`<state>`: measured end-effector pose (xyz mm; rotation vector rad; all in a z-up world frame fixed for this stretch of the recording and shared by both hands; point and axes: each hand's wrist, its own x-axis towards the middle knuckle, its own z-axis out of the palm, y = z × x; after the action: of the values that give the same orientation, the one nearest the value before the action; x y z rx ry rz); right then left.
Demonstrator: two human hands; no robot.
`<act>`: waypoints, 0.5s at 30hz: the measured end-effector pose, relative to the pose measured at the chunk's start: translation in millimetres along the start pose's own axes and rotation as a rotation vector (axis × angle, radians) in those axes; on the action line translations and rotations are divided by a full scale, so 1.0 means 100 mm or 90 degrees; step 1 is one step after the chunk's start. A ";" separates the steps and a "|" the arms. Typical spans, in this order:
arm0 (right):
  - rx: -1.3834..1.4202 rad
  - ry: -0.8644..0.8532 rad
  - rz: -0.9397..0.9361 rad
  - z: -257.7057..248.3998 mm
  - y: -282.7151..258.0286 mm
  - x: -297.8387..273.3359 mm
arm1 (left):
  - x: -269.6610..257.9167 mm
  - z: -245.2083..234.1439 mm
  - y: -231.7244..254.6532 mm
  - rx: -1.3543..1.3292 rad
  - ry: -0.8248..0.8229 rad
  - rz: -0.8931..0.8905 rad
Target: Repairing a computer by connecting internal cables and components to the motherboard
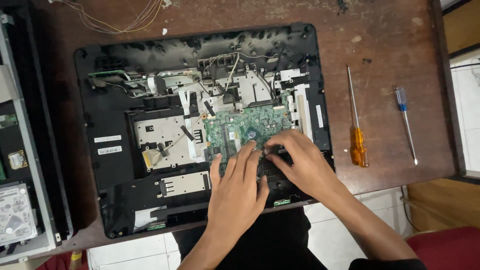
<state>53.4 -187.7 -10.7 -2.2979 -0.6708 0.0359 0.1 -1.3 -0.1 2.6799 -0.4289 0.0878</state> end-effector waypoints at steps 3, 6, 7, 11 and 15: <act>0.010 0.005 -0.001 0.00 -0.02 0.02 | 0.00 -0.01 0.00 0.004 0.005 0.002; 0.013 -0.017 0.008 -0.04 -0.06 0.06 | 0.00 -0.02 0.00 0.003 0.014 0.006; 0.004 -0.016 -0.001 -0.04 -0.06 0.06 | 0.00 -0.01 -0.01 0.002 0.012 0.005; -0.021 -0.015 -0.020 -0.07 -0.16 0.13 | 0.00 -0.01 0.00 0.014 0.012 0.006; -0.114 -0.002 -0.058 0.01 -0.11 0.11 | 0.00 -0.02 0.00 0.023 0.020 0.008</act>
<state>57.5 -175.8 -2.3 -2.4347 -0.8071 -0.0660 -0.1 -0.6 2.3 2.7074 -0.4389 0.1424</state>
